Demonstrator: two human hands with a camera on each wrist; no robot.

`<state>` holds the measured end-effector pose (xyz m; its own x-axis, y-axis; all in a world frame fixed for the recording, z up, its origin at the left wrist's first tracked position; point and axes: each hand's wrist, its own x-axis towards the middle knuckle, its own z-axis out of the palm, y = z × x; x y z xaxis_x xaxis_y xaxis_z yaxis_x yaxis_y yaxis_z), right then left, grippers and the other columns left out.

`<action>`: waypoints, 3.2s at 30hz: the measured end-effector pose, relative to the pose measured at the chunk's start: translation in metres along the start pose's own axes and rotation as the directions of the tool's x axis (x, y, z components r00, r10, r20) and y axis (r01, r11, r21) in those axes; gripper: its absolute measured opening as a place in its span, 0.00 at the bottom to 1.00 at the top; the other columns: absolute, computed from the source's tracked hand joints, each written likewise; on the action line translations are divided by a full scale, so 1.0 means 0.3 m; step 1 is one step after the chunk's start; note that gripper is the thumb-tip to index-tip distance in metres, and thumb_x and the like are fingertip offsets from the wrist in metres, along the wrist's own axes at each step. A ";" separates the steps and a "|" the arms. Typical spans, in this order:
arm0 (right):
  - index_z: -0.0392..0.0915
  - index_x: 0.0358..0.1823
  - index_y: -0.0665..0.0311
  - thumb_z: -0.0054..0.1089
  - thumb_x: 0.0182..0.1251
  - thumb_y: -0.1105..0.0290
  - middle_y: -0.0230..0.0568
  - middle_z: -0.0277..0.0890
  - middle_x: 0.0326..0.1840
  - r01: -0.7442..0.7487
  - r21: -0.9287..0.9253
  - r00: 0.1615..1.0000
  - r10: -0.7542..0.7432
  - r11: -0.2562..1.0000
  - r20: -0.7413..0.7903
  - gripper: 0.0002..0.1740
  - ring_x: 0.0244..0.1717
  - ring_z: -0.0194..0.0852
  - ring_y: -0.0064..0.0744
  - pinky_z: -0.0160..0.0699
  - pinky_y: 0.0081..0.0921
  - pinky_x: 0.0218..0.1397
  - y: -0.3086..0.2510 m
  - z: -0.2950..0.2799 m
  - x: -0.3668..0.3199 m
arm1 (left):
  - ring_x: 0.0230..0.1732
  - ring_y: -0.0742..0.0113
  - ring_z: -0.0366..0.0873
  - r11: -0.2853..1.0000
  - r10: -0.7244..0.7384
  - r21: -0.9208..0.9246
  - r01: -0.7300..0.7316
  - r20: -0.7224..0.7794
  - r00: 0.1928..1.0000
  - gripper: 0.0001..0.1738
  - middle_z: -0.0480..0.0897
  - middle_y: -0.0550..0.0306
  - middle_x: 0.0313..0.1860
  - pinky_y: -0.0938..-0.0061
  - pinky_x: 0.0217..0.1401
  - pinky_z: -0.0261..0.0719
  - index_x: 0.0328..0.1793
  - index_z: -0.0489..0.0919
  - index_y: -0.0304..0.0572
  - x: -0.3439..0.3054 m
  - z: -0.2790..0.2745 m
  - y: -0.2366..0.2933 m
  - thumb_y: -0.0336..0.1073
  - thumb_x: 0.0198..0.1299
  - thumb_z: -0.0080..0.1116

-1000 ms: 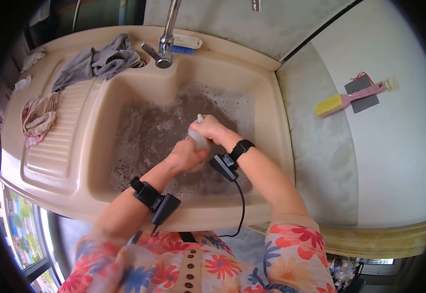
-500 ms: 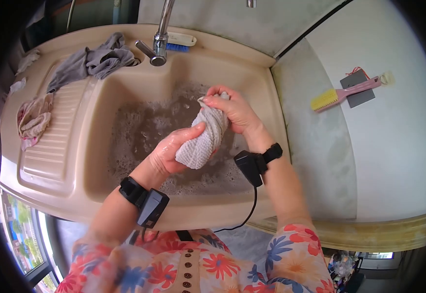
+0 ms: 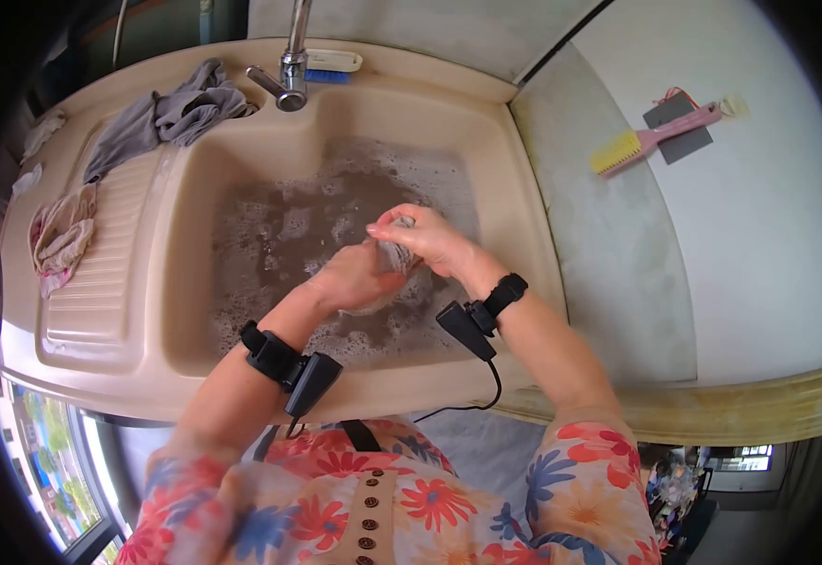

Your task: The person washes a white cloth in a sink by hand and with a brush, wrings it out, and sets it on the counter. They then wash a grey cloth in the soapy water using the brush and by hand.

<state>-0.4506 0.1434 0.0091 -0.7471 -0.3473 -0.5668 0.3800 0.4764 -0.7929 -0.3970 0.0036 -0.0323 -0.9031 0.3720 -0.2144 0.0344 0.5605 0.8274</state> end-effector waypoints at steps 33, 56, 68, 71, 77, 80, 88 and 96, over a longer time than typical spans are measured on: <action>0.74 0.43 0.65 0.50 0.63 0.61 0.36 0.72 0.41 0.392 0.298 0.786 -0.485 0.870 0.383 0.15 0.38 0.71 0.24 0.72 0.25 0.40 0.054 0.088 0.072 | 0.43 0.56 0.75 0.848 0.493 0.052 -0.528 -0.445 0.748 0.14 0.75 0.53 0.40 0.68 0.43 0.75 0.30 0.75 0.44 -0.167 -0.090 0.146 0.18 0.36 0.58; 0.75 0.36 0.63 0.56 0.61 0.63 0.31 0.74 0.32 -0.061 0.296 0.948 -0.038 0.953 0.316 0.10 0.32 0.70 0.21 0.70 0.20 0.34 -0.010 0.137 0.115 | 0.49 0.50 0.71 0.596 0.763 0.425 -0.682 -0.036 0.645 0.22 0.72 0.49 0.46 0.63 0.51 0.71 0.44 0.75 0.45 -0.176 -0.156 0.011 0.30 0.36 0.60; 0.72 0.42 0.64 0.57 0.59 0.78 0.30 0.71 0.42 0.673 -0.087 0.737 -0.676 0.734 -0.001 0.09 0.42 0.69 0.18 0.71 0.20 0.48 -0.038 0.114 -0.260 | 0.53 0.46 0.70 0.922 0.356 0.021 -0.386 -0.438 0.826 0.27 0.69 0.45 0.55 0.67 0.55 0.70 0.61 0.65 0.40 -0.250 -0.213 -0.037 0.23 0.53 0.54; 0.73 0.41 0.64 0.56 0.59 0.79 0.30 0.72 0.41 0.674 0.004 0.738 -0.674 0.738 0.032 0.09 0.42 0.70 0.18 0.71 0.20 0.48 -0.005 0.125 -0.306 | 0.53 0.46 0.70 0.873 0.479 0.172 -0.456 -0.470 0.741 0.30 0.69 0.45 0.55 0.66 0.54 0.71 0.59 0.67 0.39 -0.281 -0.213 -0.014 0.19 0.45 0.54; 0.74 0.43 0.64 0.60 0.58 0.76 0.30 0.71 0.34 0.631 0.122 0.773 -0.606 0.766 -0.187 0.12 0.35 0.70 0.18 0.72 0.18 0.40 -0.054 0.114 -0.356 | 0.55 0.47 0.70 0.793 0.610 0.360 -0.492 -0.445 0.656 0.34 0.70 0.45 0.56 0.67 0.57 0.69 0.59 0.67 0.38 -0.352 -0.184 0.076 0.16 0.39 0.52; 0.74 0.50 0.62 0.62 0.56 0.75 0.26 0.68 0.30 0.674 -0.268 0.702 -0.710 0.688 -0.057 0.18 0.32 0.64 0.13 0.69 0.14 0.36 -0.089 0.095 -0.389 | 0.56 0.51 0.71 0.839 0.540 0.262 -0.477 -0.500 0.676 0.36 0.71 0.46 0.56 0.69 0.58 0.68 0.62 0.64 0.37 -0.374 -0.148 0.116 0.15 0.40 0.51; 0.78 0.45 0.61 0.62 0.55 0.76 0.30 0.70 0.29 0.727 -0.296 0.673 -0.728 0.619 0.131 0.15 0.30 0.66 0.17 0.68 0.17 0.33 -0.094 0.098 -0.458 | 0.56 0.52 0.71 0.827 0.488 0.065 -0.559 -0.576 0.656 0.40 0.71 0.45 0.56 0.69 0.57 0.69 0.66 0.59 0.40 -0.414 -0.062 0.158 0.14 0.41 0.51; 0.80 0.38 0.63 0.61 0.54 0.75 0.36 0.74 0.30 0.768 -0.480 0.571 -0.792 0.423 0.216 0.09 0.30 0.72 0.27 0.70 0.22 0.32 -0.117 0.119 -0.490 | 0.57 0.55 0.71 0.840 0.430 -0.019 -0.542 -0.585 0.687 0.42 0.71 0.46 0.56 0.69 0.57 0.69 0.68 0.58 0.40 -0.455 -0.057 0.168 0.15 0.41 0.54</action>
<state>-0.3348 0.1489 0.1123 -0.6098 -0.7500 0.2561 -0.6752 0.3225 -0.6634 -0.2792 -0.0316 0.0476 -0.8563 0.0639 0.5125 0.5105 0.2555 0.8211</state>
